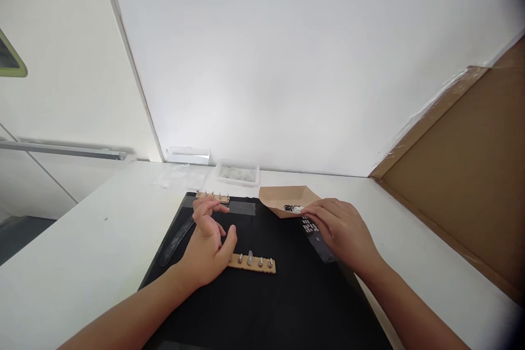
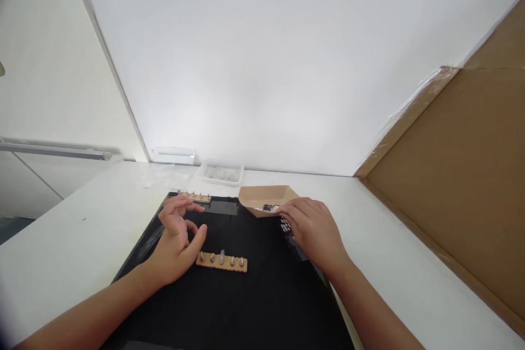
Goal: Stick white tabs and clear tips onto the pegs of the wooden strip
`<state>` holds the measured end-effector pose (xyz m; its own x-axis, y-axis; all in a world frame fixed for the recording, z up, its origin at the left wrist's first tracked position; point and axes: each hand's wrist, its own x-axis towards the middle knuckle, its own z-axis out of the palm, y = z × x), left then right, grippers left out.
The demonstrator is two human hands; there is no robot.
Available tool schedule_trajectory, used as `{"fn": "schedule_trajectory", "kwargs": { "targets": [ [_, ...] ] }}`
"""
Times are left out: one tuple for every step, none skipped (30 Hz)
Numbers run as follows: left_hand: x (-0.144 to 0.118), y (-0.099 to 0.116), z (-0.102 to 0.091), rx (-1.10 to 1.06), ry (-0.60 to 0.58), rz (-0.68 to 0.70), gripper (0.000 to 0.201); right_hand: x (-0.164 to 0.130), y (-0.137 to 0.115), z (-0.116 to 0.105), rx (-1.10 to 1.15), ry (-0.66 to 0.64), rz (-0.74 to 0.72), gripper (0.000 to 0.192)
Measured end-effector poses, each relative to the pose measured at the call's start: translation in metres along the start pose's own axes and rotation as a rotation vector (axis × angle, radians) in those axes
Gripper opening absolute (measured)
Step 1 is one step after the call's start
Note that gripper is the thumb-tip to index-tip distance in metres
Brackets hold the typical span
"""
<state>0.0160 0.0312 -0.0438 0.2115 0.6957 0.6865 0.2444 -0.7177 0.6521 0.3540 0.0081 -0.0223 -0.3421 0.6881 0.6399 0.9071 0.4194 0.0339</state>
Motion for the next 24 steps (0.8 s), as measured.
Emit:
{"fn": "schedule_trajectory", "kwargs": {
  "targets": [
    [0.000,0.000,0.000,-0.001,0.000,-0.002,0.061,0.000,0.000,0.000,0.002,-0.011,-0.005,0.020],
    [0.000,0.000,0.000,0.001,-0.001,-0.004,0.061,0.000,0.000,0.001,0.001,-0.018,-0.009,0.020],
    [0.000,0.000,0.000,0.004,-0.004,-0.006,0.061,-0.001,0.000,0.001,-0.002,-0.020,-0.012,0.020],
    [0.000,0.000,0.000,0.006,-0.008,-0.008,0.061,-0.001,0.000,0.002,-0.009,-0.022,-0.015,0.021],
    [0.000,0.000,0.000,0.008,-0.010,-0.009,0.061,-0.002,0.000,0.002,-0.014,-0.027,-0.019,0.021],
    [0.000,0.000,0.000,0.010,-0.013,-0.012,0.060,-0.002,-0.001,0.002,-0.016,-0.034,-0.022,0.021],
    [-0.001,-0.001,0.000,0.012,-0.014,-0.013,0.060,-0.003,-0.002,0.003,-0.014,-0.044,-0.023,0.022],
    [-0.001,-0.001,0.000,0.015,-0.014,-0.012,0.060,-0.004,-0.003,0.003,-0.007,-0.053,-0.019,0.022],
    [-0.001,-0.001,0.000,0.018,-0.013,-0.010,0.059,-0.004,-0.004,0.003,0.002,-0.058,-0.014,0.023],
    [-0.001,-0.001,0.000,0.022,-0.013,-0.010,0.059,-0.005,-0.006,0.004,0.013,-0.060,-0.009,0.023],
    [-0.001,-0.002,0.000,0.026,-0.013,-0.011,0.058,-0.005,-0.008,0.004,0.023,-0.059,-0.008,0.023],
    [-0.001,-0.002,0.000,0.029,-0.014,-0.012,0.058,-0.005,-0.009,0.004,0.031,-0.057,-0.011,0.023],
    [-0.001,-0.002,0.000,0.031,-0.015,-0.015,0.057,-0.005,-0.011,0.005,0.036,-0.056,-0.021,0.023],
    [-0.001,-0.002,0.001,0.034,-0.018,-0.017,0.057,-0.005,-0.013,0.005,0.038,-0.054,-0.035,0.022],
    [-0.001,-0.002,0.001,0.037,-0.017,-0.020,0.056,-0.004,-0.014,0.005,0.038,-0.051,-0.048,0.021],
    [-0.001,-0.002,0.001,0.041,-0.017,-0.022,0.056,-0.004,-0.016,0.006,0.041,-0.047,-0.058,0.021],
    [-0.001,-0.002,0.001,0.045,-0.016,-0.023,0.055,-0.003,-0.017,0.006,0.046,-0.041,-0.069,0.020],
    [-0.001,-0.002,0.001,0.050,-0.015,-0.025,0.055,-0.003,-0.018,0.007,0.055,-0.033,-0.078,0.019],
    [-0.001,-0.002,0.001,0.055,-0.012,-0.026,0.055,-0.002,-0.019,0.007,0.067,-0.026,-0.089,0.019],
    [-0.001,-0.002,0.001,0.058,-0.009,-0.026,0.054,-0.002,-0.021,0.008,0.079,-0.017,-0.101,0.019],
    [-0.001,-0.002,0.001,0.061,-0.006,-0.026,0.054,-0.002,-0.022,0.008,0.090,-0.008,-0.113,0.019],
    [-0.001,-0.002,0.001,0.063,-0.005,-0.025,0.054,-0.001,-0.025,0.008,0.096,0.003,-0.123,0.020],
    [-0.002,-0.002,0.001,0.066,-0.001,-0.023,0.054,-0.001,-0.027,0.009,0.099,0.012,-0.131,0.021],
    [-0.002,-0.003,0.001,0.072,0.006,-0.020,0.053,0.000,-0.030,0.009,0.101,0.021,-0.140,0.022]
  ]
}}
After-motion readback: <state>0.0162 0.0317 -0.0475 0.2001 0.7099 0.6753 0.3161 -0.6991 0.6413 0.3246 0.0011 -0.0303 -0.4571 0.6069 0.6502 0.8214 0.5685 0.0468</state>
